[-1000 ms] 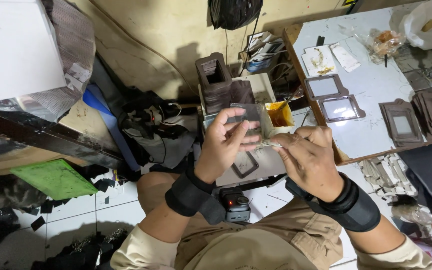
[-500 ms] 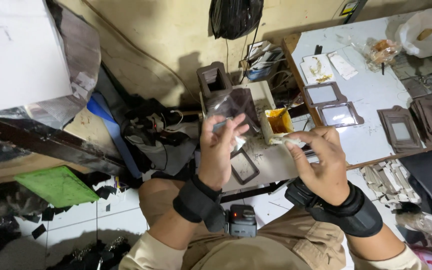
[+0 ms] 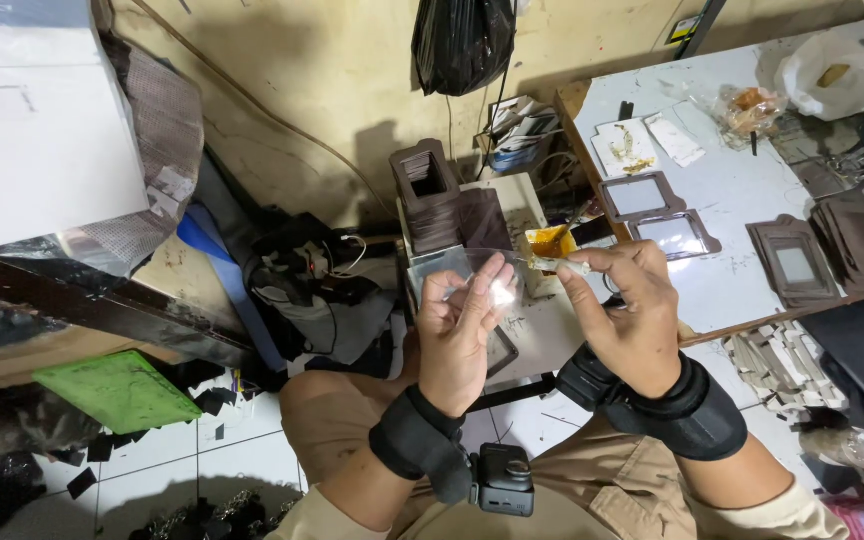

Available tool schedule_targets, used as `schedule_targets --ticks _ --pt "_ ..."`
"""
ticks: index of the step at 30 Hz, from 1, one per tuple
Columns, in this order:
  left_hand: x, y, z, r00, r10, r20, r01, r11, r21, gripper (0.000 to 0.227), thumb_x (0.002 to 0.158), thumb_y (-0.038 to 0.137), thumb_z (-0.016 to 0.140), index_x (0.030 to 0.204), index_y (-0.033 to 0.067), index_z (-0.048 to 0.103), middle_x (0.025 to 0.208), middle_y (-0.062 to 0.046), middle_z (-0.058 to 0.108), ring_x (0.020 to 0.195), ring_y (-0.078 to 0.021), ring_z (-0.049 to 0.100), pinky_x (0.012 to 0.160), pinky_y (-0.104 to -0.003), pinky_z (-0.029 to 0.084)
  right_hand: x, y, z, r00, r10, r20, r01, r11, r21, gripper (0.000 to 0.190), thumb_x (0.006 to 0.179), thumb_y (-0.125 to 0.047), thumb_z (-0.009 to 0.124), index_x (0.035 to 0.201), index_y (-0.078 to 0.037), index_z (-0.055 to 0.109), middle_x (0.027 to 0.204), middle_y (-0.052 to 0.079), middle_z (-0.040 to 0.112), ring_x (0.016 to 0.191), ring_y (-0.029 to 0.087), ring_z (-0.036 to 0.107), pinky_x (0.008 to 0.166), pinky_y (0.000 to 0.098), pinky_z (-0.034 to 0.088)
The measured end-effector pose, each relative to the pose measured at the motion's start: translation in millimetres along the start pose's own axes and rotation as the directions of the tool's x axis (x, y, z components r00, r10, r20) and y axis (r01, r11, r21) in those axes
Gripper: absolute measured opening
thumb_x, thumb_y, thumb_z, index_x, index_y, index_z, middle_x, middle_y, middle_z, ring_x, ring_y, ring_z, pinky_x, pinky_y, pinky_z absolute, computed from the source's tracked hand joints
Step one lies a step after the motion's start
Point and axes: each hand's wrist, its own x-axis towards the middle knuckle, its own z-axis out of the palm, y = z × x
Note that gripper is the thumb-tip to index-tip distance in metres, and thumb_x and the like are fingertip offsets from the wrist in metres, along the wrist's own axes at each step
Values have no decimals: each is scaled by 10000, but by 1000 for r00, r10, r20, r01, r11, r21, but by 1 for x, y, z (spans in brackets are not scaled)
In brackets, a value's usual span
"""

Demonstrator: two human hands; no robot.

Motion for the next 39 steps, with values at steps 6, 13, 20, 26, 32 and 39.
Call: schedule_targets --ticks 6,13,20,26,32,39 --pt "-2 -1 -1 999 -18 30 19 999 -26 176 1021 130 617 1062 124 446 1433 -322 544 1292 -473 544 1049 -604 471 6 -6 2 997 -72 14 73 992 -101 138 914 -44 809 1039 -6 765 678 76 510 830 281 542 839 367 423" --pt "-2 2 2 999 -29 43 30 999 -43 172 1032 136 601 1066 125 433 1437 -343 523 1302 -504 511 1049 -630 458 9 -15 1 990 -128 62 136 980 -148 129 911 -57 804 1029 -16 775 682 95 565 822 280 523 814 381 385" --pt "1 -1 1 999 -41 33 43 997 -65 187 1037 161 600 1079 135 420 1447 -330 515 1316 -512 480 1066 -640 424 -1 -12 -2 984 -149 100 164 973 -165 146 908 -109 793 1045 -59 777 704 81 599 816 276 531 810 376 363" --pt "2 -2 2 999 -29 28 30 998 -48 190 1041 178 595 1070 145 410 1458 -334 501 1323 -510 477 1066 -655 390 -7 -17 -4 976 -178 125 201 959 -202 126 903 -131 787 1026 -106 780 746 59 648 828 276 558 821 381 377" --pt "2 -5 4 999 -43 -4 42 995 -89 171 1044 179 591 1073 156 424 1450 -298 549 1330 -487 503 1077 -608 424 -14 -21 -5 969 -208 136 233 950 -209 120 930 -128 745 1044 -109 781 831 55 709 826 245 537 827 375 352" --pt "3 -7 5 999 -33 -23 30 992 -121 157 1049 175 578 1063 152 424 1467 -293 536 1340 -475 496 1088 -589 436 -19 -31 -5 960 -228 162 260 941 -217 104 917 -130 746 1016 -121 777 843 38 736 820 221 536 827 378 353"
